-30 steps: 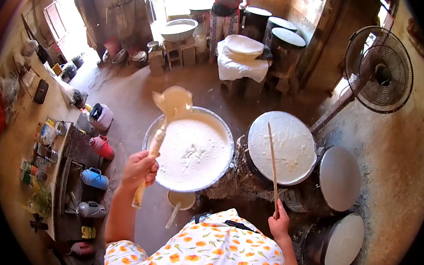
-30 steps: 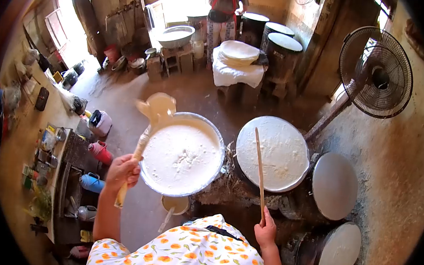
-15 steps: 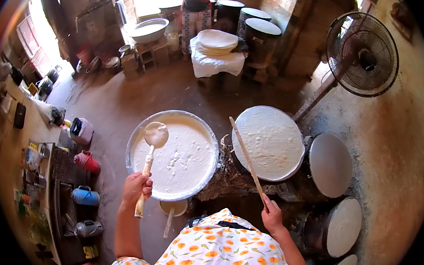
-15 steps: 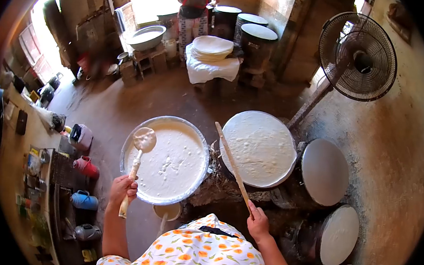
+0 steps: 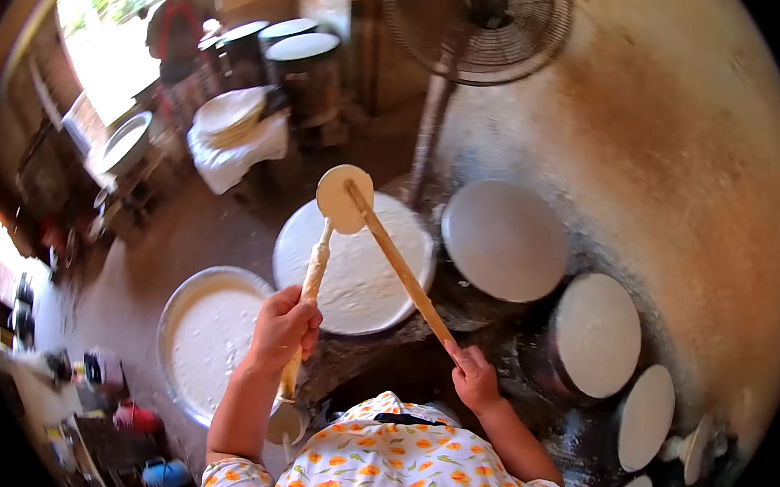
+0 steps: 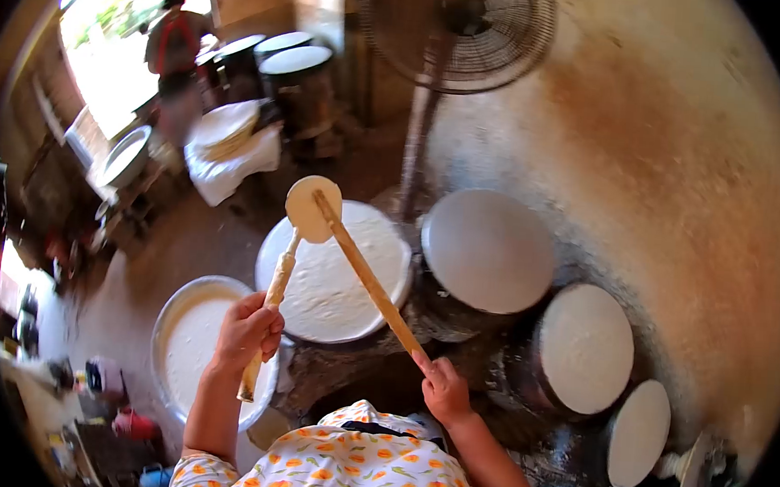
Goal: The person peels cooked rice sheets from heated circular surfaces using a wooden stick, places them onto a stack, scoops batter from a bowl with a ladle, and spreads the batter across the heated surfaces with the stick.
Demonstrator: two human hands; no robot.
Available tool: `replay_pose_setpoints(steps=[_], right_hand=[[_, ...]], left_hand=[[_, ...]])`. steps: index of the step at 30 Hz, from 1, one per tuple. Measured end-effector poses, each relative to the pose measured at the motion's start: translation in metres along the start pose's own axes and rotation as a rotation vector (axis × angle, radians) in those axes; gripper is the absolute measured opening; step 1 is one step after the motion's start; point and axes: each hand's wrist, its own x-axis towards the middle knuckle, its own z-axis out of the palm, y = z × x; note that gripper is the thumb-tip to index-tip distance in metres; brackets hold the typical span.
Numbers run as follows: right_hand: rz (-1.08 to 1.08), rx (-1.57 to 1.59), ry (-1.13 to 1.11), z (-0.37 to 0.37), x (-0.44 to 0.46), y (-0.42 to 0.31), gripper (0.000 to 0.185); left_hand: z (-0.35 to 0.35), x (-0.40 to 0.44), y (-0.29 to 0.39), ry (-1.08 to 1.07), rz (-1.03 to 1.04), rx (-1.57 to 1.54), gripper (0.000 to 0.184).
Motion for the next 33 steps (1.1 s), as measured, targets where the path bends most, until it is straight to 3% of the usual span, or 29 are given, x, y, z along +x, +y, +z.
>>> replay_pose_setpoints(steps=[5,11,14,19,21,22,25,27,28,33], right_hand=[[0.07,-0.247,0.179,-0.064,0.0,0.071,0.074],[0.283,-0.267,0.137,-0.107,-0.045,0.144,0.078],[0.503,-0.272,0.082,-0.108,-0.07,0.159,0.074],[0.655,-0.294,0.113,-0.097,-0.086,0.156,0.071],[0.695,-0.317,0.146,-0.092,-0.085,0.146,0.069],[0.741,-0.321,0.117,-0.091,-0.082,0.139,0.068],[0.832,-0.323,0.121,-0.08,-0.076,0.126,0.066],[0.721,-0.233,0.329,-0.073,-0.077,0.124,0.065],[0.728,-0.238,0.333,-0.072,-0.077,0.121,0.065],[0.718,-0.046,0.447,-0.059,-0.076,0.106,0.06]], left_hand=[[0.145,0.056,-0.001,-0.142,0.108,0.117,0.015],[0.278,0.127,-0.058,-0.359,0.08,0.051,0.013],[0.312,0.159,-0.093,-0.523,0.042,0.113,0.013],[0.331,0.215,-0.143,-0.693,0.025,0.207,0.013],[0.324,0.251,-0.166,-0.507,0.576,0.757,0.03],[0.319,0.257,-0.147,-0.528,0.619,0.985,0.048],[0.309,0.266,-0.092,-0.522,0.816,1.291,0.043],[0.303,0.279,-0.071,-0.467,0.986,1.377,0.042],[0.301,0.279,-0.056,-0.431,1.049,1.354,0.044],[0.296,0.262,-0.009,-0.318,1.119,1.086,0.045]])
